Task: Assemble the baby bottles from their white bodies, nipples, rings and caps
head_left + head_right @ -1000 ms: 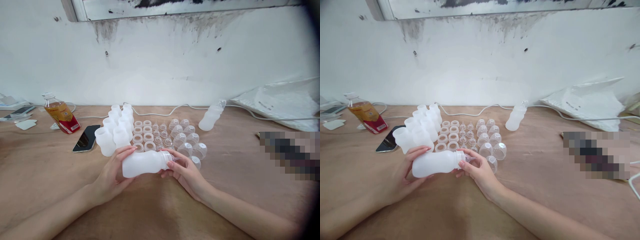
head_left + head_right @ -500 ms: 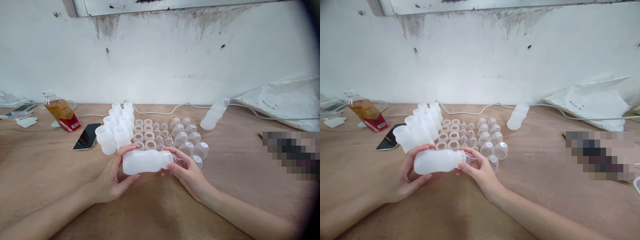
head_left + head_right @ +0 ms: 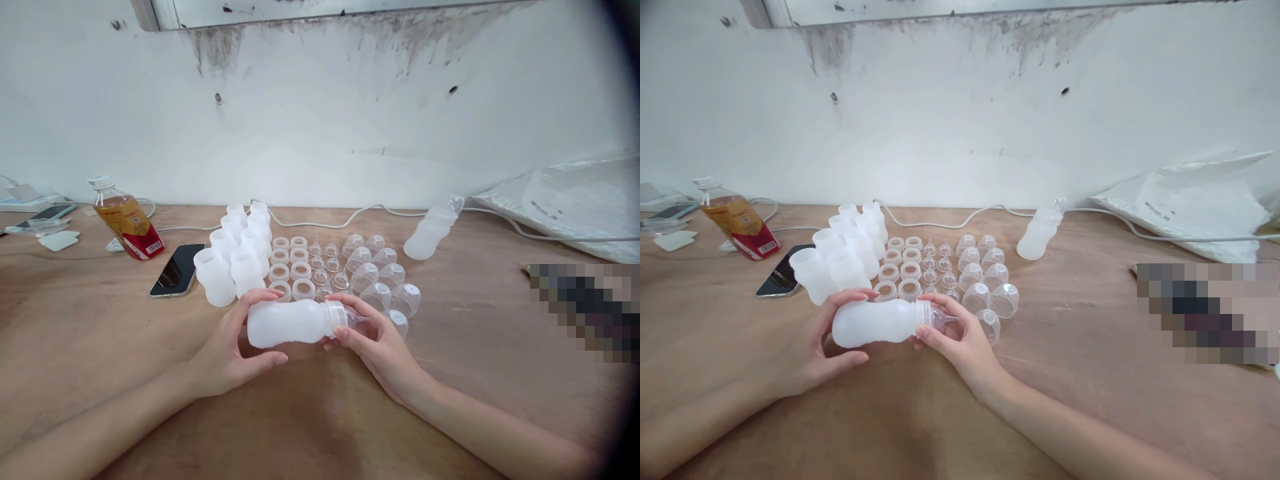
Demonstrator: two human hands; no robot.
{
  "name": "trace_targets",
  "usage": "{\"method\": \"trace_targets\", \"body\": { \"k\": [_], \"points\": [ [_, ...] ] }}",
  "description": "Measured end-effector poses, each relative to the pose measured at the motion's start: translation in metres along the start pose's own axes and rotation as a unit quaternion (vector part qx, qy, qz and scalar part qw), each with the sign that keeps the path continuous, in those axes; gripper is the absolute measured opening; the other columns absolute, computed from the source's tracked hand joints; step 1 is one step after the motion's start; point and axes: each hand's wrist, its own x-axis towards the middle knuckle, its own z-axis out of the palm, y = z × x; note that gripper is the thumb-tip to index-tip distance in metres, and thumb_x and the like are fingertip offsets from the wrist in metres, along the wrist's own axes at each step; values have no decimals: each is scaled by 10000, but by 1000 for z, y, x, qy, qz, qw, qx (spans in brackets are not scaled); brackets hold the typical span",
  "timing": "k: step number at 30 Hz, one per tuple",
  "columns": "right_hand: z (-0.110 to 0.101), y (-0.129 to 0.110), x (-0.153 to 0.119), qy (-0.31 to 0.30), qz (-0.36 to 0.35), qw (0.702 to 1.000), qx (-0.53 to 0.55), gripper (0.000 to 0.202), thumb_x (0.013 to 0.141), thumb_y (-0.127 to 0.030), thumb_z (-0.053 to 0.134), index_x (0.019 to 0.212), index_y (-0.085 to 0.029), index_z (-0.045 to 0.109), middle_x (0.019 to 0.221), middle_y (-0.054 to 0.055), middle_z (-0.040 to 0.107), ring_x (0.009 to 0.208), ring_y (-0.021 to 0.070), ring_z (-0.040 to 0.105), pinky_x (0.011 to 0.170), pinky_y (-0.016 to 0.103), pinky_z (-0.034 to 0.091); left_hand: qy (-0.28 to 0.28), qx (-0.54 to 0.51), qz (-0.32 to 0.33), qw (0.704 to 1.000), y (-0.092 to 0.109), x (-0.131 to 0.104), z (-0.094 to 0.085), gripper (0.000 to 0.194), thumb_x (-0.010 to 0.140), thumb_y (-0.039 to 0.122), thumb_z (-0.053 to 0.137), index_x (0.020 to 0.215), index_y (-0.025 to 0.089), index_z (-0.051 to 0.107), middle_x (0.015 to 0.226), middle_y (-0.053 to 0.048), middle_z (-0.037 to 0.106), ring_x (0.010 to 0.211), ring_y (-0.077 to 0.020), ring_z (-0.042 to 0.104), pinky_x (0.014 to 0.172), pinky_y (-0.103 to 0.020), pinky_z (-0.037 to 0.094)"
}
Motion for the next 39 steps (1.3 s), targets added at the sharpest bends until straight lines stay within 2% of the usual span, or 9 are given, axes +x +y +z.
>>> {"method": "trace_targets", "body": {
  "k": [4,10,13,16,22,26,29,34,39],
  "points": [
    [1,-1,-1,-3,-11,999,-37,363,696,-299,660,1030,-248,528,790,-9,607,654,123,599,687,282,490,-29,-30,-62,997,1,-1,-1,336,821,345,468,1130,231,402,1039,-67,538,814,-188,568,607,-263,489],
    [0,-2,-2,10,-19,998,-65,366,690,-319,654,1028,-252,531,844,4,600,646,130,588,669,294,489,-2,74,113,991,-4,-2,0,426,765,177,572,1133,251,369,1220,-101,436,1121,-237,440,902,-399,399],
    [2,-4,-4,9,-39,997,-68,347,682,-315,658,1005,-261,542,859,3,592,637,118,567,611,259,481,-12,49,58,997,1,0,-3,503,768,339,564,1205,230,340,1201,-113,465,1072,-261,476,877,-401,417],
    [3,-6,-5,-1,-52,996,-69,332,688,-294,656,998,-272,541,841,-6,582,621,101,545,560,220,459,-35,27,-28,999,4,1,-3,316,839,309,446,1144,233,409,1043,-63,551,866,-193,571,697,-291,490],
    [3,-6,-5,3,-65,994,-90,313,689,-280,653,983,-276,546,856,-7,570,633,107,534,557,222,451,-1,90,122,988,-3,-1,0,461,744,166,596,1125,258,353,1182,-73,440,1088,-223,460,894,-354,409],
    [2,-4,-7,-21,-93,991,-91,318,701,-259,643,1001,-286,542,909,2,556,742,125,538,623,223,460,-69,34,17,997,3,2,-6,494,743,359,578,1164,235,349,1108,-74,504,932,-222,534,759,-334,469],
    [0,-3,-8,-37,-113,987,-108,317,714,-238,631,1011,-292,535,970,8,536,818,133,530,688,230,462,-102,10,-57,993,5,3,-5,325,796,303,504,1101,248,405,990,-34,552,760,-157,562,601,-251,471],
    [-1,-2,-7,-37,-141,978,-152,332,716,-220,629,1026,-282,529,984,14,523,832,135,524,683,231,469,-33,61,50,996,-2,0,1,495,708,217,632,1118,268,360,1136,-42,491,1040,-205,490,839,-317,427],
    [-1,-1,-8,-64,-161,975,-136,365,708,-204,632,1045,-287,520,959,12,524,826,129,519,694,235,468,-135,-67,-96,984,7,6,-8,383,825,414,432,1176,261,416,1091,-34,558,944,-203,553,750,-299,472]
  ]
}}
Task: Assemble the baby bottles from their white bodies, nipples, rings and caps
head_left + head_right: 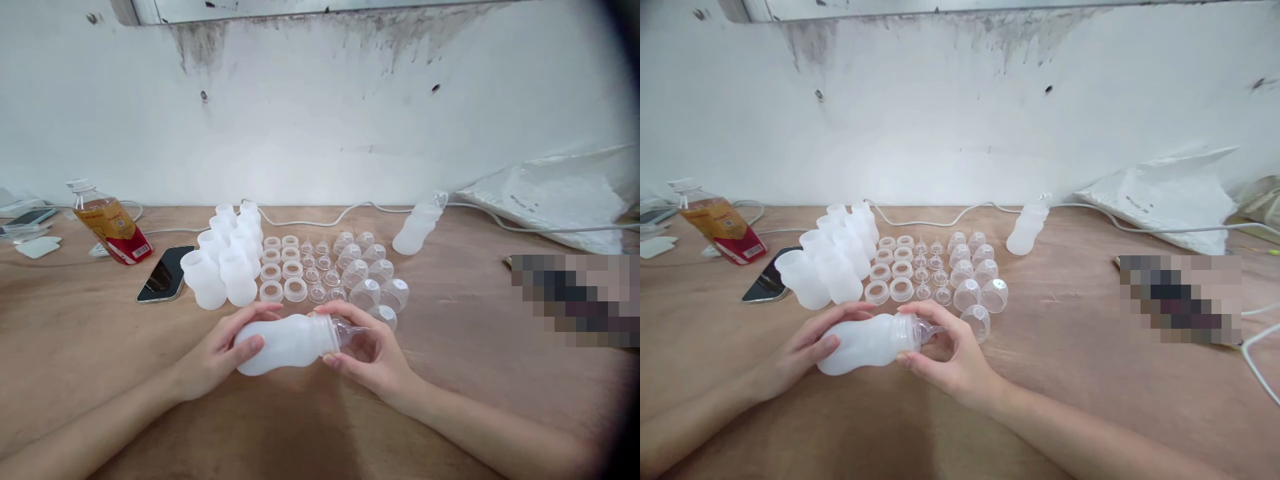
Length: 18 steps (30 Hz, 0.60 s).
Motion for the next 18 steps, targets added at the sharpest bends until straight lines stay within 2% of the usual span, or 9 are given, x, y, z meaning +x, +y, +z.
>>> {"method": "trace_targets", "body": {
  "k": [1,3,6,8,11,14,16,18],
  "points": [
    [0,0,0,-2,-4,1000,-3,372,702,-199,636,1045,-291,522,960,10,522,830,128,518,697,234,468,-16,-17,-22,999,2,0,-1,333,845,397,399,1141,256,455,1049,-28,579,901,-193,570,715,-286,480],
    [1,0,-1,-2,-2,1000,-12,374,695,-196,645,1037,-295,531,954,7,520,837,128,519,696,230,471,-16,4,-24,1000,3,0,0,277,817,347,478,1076,248,493,999,-19,587,851,-181,580,694,-276,480],
    [1,0,-1,7,17,1000,-5,359,700,-206,646,1030,-296,538,959,5,524,843,128,524,687,225,477,78,117,83,987,0,-2,5,335,736,252,600,1044,260,467,1044,-24,539,923,-188,544,769,-305,454],
    [2,0,0,9,25,1000,11,349,708,-215,640,1032,-297,538,958,5,529,823,123,528,671,221,478,108,162,115,974,-1,-3,7,430,692,300,647,1067,256,441,1063,-42,515,953,-208,519,795,-331,439],
    [2,0,0,4,23,999,33,352,709,-217,639,1035,-301,538,950,3,531,802,118,530,662,221,480,69,95,50,992,2,-2,2,519,743,483,531,1174,227,395,1067,-75,525,935,-230,524,772,-344,445],
    [2,-1,-1,-4,16,999,39,355,710,-208,637,1036,-304,538,957,2,530,816,120,532,672,225,481,-10,20,-20,1000,8,0,-3,386,862,444,325,1137,218,477,958,-42,592,845,-189,561,708,-288,452],
    [2,-1,0,-4,17,999,34,352,706,-204,641,1029,-299,541,959,1,532,823,121,533,676,225,479,-42,25,-36,998,10,1,-4,316,869,391,354,1086,228,516,891,-10,607,763,-154,567,645,-244,447],
    [2,-1,0,4,34,999,30,340,704,-212,645,1017,-293,543,937,-2,540,792,116,537,655,218,476,-21,65,-12,998,8,1,-1,275,828,351,462,1076,239,504,920,-1,592,767,-147,561,645,-239,446]
  ]
}}
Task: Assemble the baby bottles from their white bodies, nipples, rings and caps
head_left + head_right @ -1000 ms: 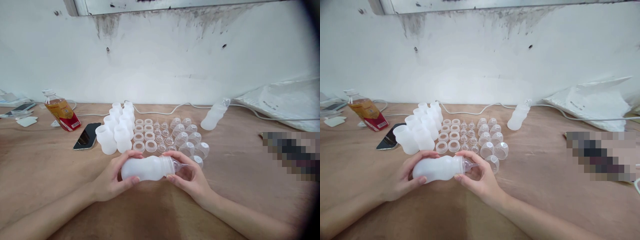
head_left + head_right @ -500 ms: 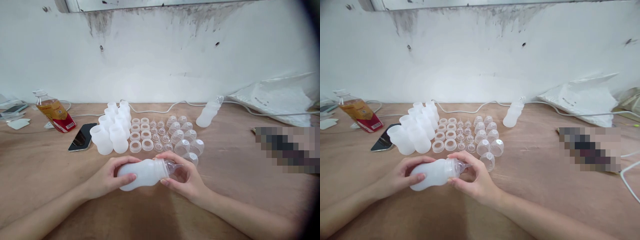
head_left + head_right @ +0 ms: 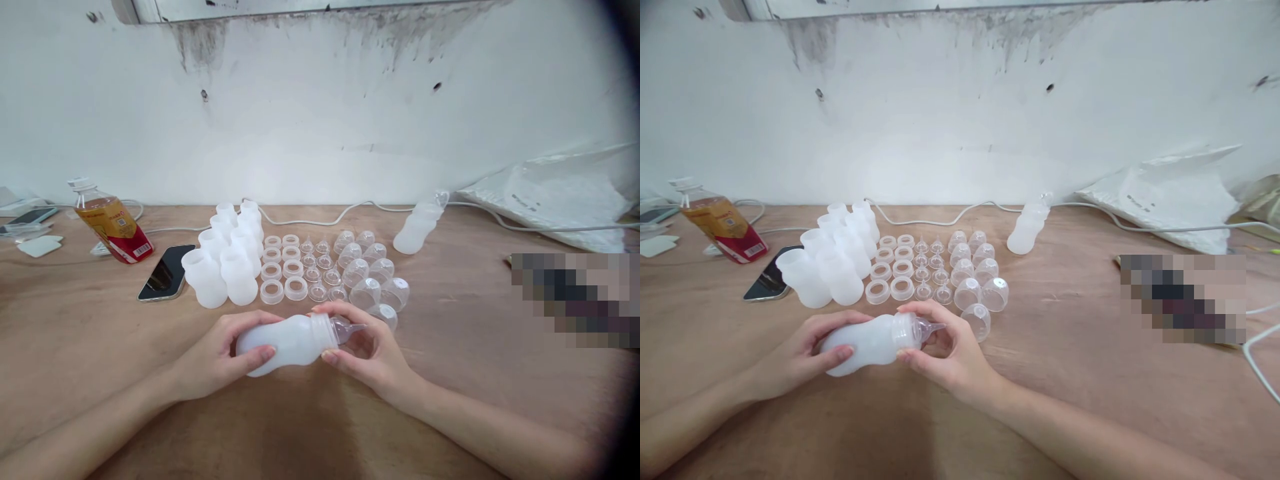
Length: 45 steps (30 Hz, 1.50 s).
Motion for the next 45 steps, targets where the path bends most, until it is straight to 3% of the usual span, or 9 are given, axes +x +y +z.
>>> {"method": "trace_targets", "body": {
  "k": [5,8,12,21,30,34,38,40,45],
  "points": [
    [1,-1,2,32,69,997,1,307,705,-264,647,993,-270,541,846,-10,549,636,89,530,557,207,453,143,152,116,971,-10,0,12,406,708,276,627,1066,227,441,1044,-46,517,971,-205,502,816,-337,423],
    [1,-2,1,38,76,996,7,317,709,-274,642,1006,-266,533,786,-17,548,606,87,530,535,200,442,93,121,79,985,-11,0,9,582,699,376,630,1189,238,348,1149,-69,489,1044,-234,476,859,-368,418],
    [1,-3,1,33,54,998,16,317,711,-259,638,1010,-267,531,840,-12,556,657,90,533,573,198,456,30,38,9,999,-7,-1,0,382,851,357,421,1218,269,366,1180,-38,509,1026,-203,513,829,-326,448],
    [4,-7,3,57,60,996,-38,310,717,-282,632,1007,-234,537,868,3,571,668,92,545,578,199,469,138,121,142,973,-12,-1,16,372,783,192,539,1125,214,395,1066,-69,515,986,-188,516,791,-314,462],
    [7,-20,1,55,58,990,-119,352,733,-380,602,1027,-215,501,886,36,571,605,103,554,543,238,484,204,172,188,945,-12,-3,26,418,753,168,586,1118,212,387,1073,-87,514,1002,-204,524,798,-319,471],
    [-10,-42,-3,49,-25,934,-352,609,652,-441,660,1169,-231,415,966,67,540,646,140,557,478,244,457,217,116,110,963,-10,-3,24,403,762,232,573,1108,223,367,1090,-70,499,1017,-206,504,842,-334,441],
    [-41,-39,-19,124,-74,814,-563,457,735,-464,563,1121,-240,461,1021,88,500,594,131,526,425,251,410,212,99,40,971,-8,-3,20,379,781,274,530,1114,240,352,1065,-50,490,945,-192,512,777,-308,448],
    [-52,-29,-28,106,-41,790,-603,418,759,-465,528,1105,-238,471,1031,93,484,546,116,504,402,252,391,200,88,20,976,-7,-3,19,355,785,282,516,1101,238,362,1036,-41,501,915,-187,513,753,-295,447],
    [-53,-16,-37,40,7,865,-500,240,811,-332,489,1024,-226,462,983,74,505,546,104,493,522,293,451,205,66,10,976,-8,-3,18,345,775,310,504,1084,228,376,985,-39,533,859,-198,524,717,-295,446]
  ]
}}
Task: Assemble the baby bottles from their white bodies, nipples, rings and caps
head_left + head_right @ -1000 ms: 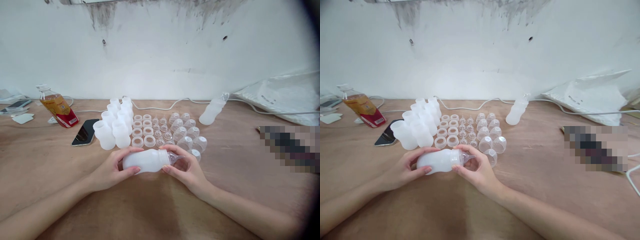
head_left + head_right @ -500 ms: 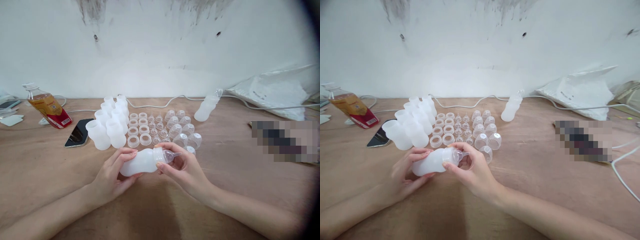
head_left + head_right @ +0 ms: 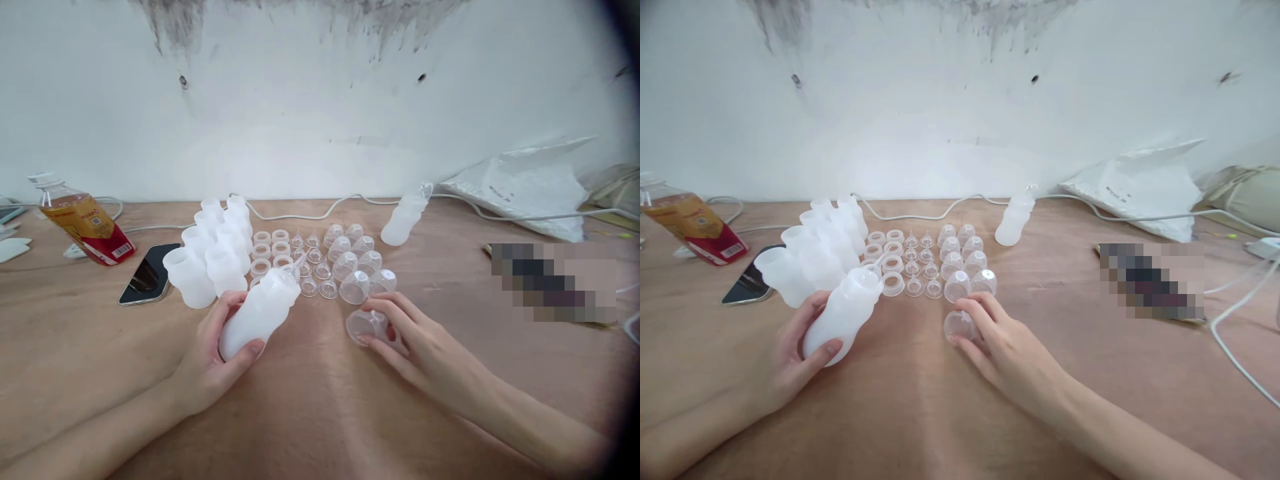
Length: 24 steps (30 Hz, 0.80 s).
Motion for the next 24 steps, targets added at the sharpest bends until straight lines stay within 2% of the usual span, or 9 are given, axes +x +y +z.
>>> {"method": "trace_targets", "body": {
  "k": [2,3,5,7,8,10,17,20,24],
  "points": [
    [2,-8,6,1,23,989,143,221,820,-311,484,1022,-240,434,918,48,516,542,96,482,518,275,454,-13,-31,-18,999,-1,0,-1,349,777,332,501,1085,226,375,984,-43,549,844,-202,537,716,-305,449],
    [4,-13,11,4,38,972,232,227,827,-317,476,1035,-247,419,893,38,514,541,92,480,506,264,453,-26,-57,-33,998,-2,0,-1,360,779,349,499,1092,225,371,992,-47,557,840,-206,546,718,-313,452],
    [9,-20,22,14,66,913,402,235,848,-347,438,1061,-254,404,857,26,506,569,97,497,497,255,456,-61,-120,-65,989,-2,1,-2,383,782,394,490,1099,217,367,991,-59,573,823,-212,566,701,-319,464],
    [17,-24,31,21,86,846,526,241,857,-375,415,1065,-252,415,820,20,506,603,109,517,508,260,460,-91,-177,-96,975,-3,3,-2,401,777,442,482,1089,211,381,944,-60,589,781,-213,583,649,-308,480],
    [22,-25,33,19,96,819,566,245,856,-382,417,1061,-247,424,808,21,512,618,116,525,511,262,459,-101,-198,-108,969,-3,4,-2,406,771,460,483,1079,213,391,906,-52,593,752,-208,587,621,-299,485],
    [30,-24,36,11,114,785,609,249,847,-377,443,1051,-236,440,810,29,531,624,120,538,508,258,451,-115,-222,-125,960,-4,5,-2,409,763,475,490,1073,221,404,840,-31,594,706,-195,591,581,-282,488],
    [35,-20,31,15,129,751,647,229,842,-339,477,1045,-235,462,797,24,562,663,131,565,519,245,430,-120,-239,-133,954,-3,6,-1,383,757,438,518,1055,216,428,867,-36,594,696,-179,591,551,-251,486],
    [35,-20,32,18,126,751,647,223,843,-335,476,1043,-239,458,790,20,559,670,134,567,525,250,427,-115,-240,-134,955,-1,6,0,370,760,422,517,1054,210,440,855,-33,603,697,-175,592,551,-244,482],
    [35,-21,33,21,119,767,631,219,844,-339,470,1038,-239,452,839,28,543,666,134,563,529,263,432,-113,-214,-127,962,0,6,-1,380,755,429,508,1055,205,449,888,-43,612,746,-198,597,603,-273,489]
  ]
}}
